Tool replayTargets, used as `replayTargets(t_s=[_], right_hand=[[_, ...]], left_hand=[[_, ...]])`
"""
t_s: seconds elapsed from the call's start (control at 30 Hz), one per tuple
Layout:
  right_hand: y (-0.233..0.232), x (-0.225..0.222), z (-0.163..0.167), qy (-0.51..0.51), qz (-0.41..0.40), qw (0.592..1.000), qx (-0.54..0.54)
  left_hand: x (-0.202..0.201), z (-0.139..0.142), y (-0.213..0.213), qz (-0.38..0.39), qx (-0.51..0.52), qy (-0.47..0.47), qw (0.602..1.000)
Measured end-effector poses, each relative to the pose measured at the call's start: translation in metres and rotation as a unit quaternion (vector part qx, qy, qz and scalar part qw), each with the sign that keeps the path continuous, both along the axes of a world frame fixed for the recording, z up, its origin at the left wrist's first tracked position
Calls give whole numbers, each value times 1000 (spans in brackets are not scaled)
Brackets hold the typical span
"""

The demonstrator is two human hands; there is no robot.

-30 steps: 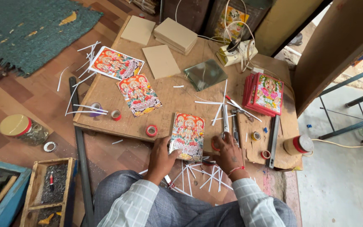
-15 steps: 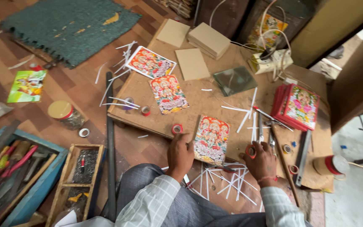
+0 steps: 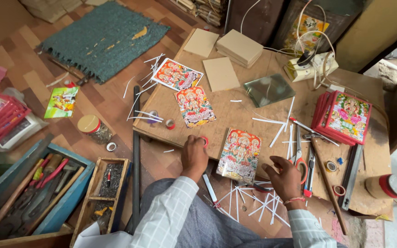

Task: The person applies a red decorative border to small rectangular boxes using adhesive tape and scissors. They wrap the tape around the edges, trim excess with scissors, and place finished boxes into a stack.

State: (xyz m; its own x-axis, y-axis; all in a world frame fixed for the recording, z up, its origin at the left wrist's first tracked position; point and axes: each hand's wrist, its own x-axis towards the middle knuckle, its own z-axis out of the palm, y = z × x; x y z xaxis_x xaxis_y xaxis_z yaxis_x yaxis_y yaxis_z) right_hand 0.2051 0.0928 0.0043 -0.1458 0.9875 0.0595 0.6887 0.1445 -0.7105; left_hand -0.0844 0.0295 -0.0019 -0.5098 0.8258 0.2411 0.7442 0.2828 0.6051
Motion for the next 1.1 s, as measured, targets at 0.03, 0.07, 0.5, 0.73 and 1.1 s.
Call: replayTargets(t_s=[0.03, 0.07, 0.5, 0.73, 1.1], right_hand=[[1, 0, -1, 9, 5, 1000, 1], [2, 0, -2, 18, 10, 1000, 2], [19, -5, 0, 7, 38, 997, 60], [17, -4, 14, 46, -10, 999, 18], [48, 9, -3, 292, 78, 953, 20]], left_hand=[[-5, -2, 3, -10, 3, 11, 1000], [-11, -3, 6, -22, 6, 22, 1000], [82, 0, -52, 134, 90, -584, 796], [130, -26, -21, 109, 88, -810, 570], [43, 4, 17, -211, 74, -350, 910]])
